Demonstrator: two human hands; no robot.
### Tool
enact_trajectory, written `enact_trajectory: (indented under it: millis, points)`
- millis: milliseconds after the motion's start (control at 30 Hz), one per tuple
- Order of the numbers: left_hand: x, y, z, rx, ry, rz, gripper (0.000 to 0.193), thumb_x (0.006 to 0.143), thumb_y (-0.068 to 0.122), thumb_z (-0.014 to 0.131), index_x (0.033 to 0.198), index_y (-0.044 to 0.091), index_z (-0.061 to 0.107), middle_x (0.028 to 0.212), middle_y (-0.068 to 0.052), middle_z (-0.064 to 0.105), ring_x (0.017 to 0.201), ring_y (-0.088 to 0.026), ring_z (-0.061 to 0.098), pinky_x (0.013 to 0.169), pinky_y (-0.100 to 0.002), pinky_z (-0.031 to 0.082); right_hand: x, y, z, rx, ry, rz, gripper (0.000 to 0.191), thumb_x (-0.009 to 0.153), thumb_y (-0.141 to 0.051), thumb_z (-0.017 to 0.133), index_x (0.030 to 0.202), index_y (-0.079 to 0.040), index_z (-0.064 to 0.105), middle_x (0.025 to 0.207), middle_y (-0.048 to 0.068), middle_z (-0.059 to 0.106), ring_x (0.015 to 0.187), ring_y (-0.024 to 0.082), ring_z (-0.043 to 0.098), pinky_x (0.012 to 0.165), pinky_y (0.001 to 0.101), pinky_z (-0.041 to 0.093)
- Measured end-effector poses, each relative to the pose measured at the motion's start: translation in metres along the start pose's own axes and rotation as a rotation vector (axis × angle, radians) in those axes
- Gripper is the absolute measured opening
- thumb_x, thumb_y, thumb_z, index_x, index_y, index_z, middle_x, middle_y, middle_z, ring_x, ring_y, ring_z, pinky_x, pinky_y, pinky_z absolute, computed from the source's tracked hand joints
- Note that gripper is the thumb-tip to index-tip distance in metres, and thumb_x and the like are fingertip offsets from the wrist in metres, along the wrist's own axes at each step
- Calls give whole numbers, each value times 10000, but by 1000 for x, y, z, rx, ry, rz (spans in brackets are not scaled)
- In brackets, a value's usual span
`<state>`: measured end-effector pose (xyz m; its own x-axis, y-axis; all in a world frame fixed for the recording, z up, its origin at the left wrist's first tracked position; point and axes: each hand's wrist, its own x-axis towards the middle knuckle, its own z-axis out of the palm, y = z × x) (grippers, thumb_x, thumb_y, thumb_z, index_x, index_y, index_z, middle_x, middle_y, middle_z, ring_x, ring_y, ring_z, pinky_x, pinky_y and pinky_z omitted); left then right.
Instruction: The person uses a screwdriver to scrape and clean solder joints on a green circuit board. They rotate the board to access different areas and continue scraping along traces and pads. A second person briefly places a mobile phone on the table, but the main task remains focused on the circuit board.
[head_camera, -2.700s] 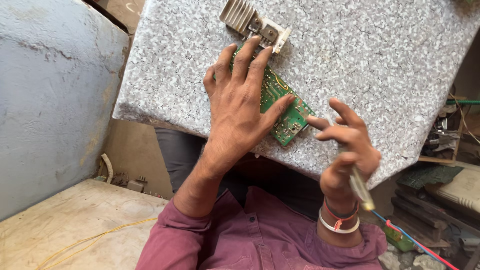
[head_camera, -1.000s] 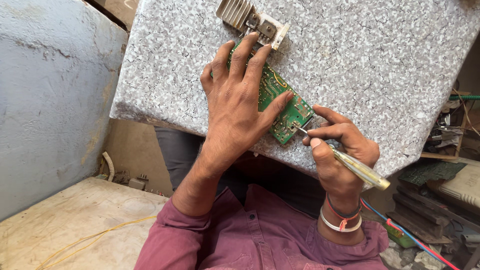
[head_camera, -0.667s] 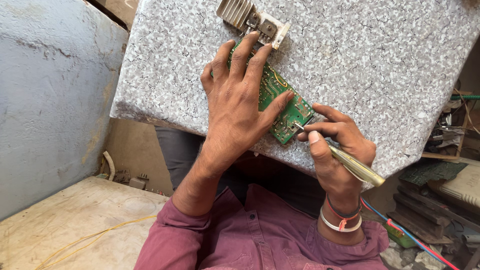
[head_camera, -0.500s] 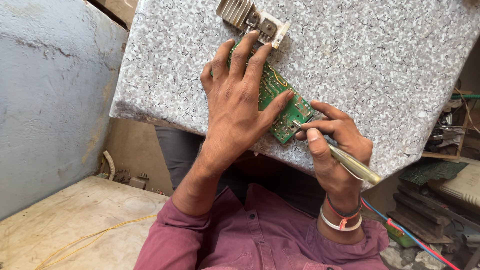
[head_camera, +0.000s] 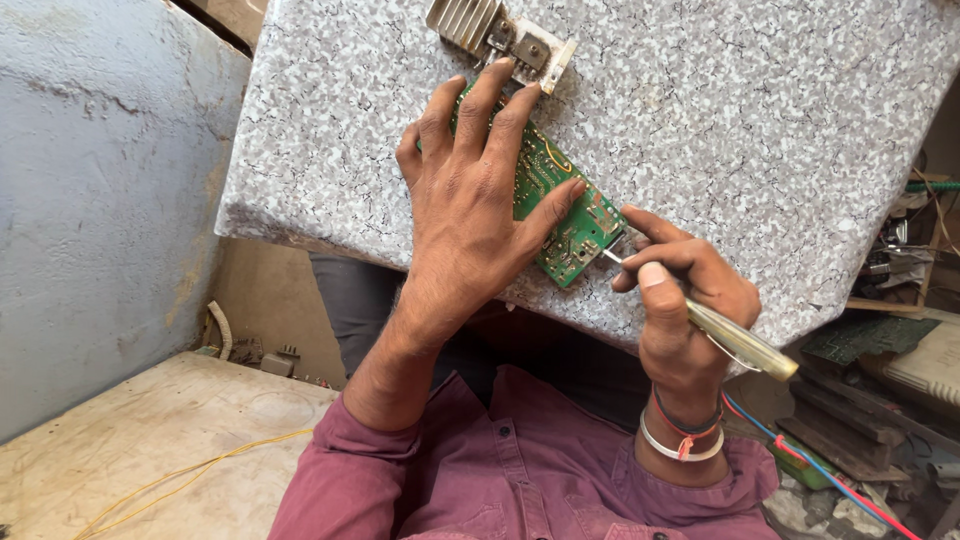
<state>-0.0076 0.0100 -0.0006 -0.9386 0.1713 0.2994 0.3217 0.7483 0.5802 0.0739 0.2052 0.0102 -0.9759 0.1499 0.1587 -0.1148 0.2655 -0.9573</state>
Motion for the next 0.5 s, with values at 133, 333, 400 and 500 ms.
enact_trajectory:
  millis: [133,333,400,500]
  points:
    - [-1,0,1,5,-7,2,780,916,512,827,1506,107,518,1617,-94,390,1503,-356,310,1215,-563,233,-1,-1,0,-29,24,-44,246,1051,-189,587,1010,42,662,1232,261,716,756,129,674,769,260,554]
    - [-1,-1,2,7,-4,0,782,909,519,829,1502,112,521,1615,-97,385,1504,-359,300,1215,-565,222,1,-2,-1,-60,-15,-69,246,1036,-202,602,993,28,673,1222,242,702,723,130,681,831,288,553]
    - [0,-1,2,5,0,3,784,908,521,828,1503,113,520,1616,-95,385,1506,-359,299,1216,-563,222,1,-3,-1,-78,-15,-75,242,1042,-200,601,1000,26,679,1226,236,704,716,125,686,870,290,544]
    - [1,-1,1,4,1,4,779,908,516,826,1502,115,520,1616,-95,385,1506,-361,300,1217,-561,224,2,-3,-2,-80,-24,-79,235,1043,-196,599,1002,20,682,1222,228,703,712,120,684,885,285,541]
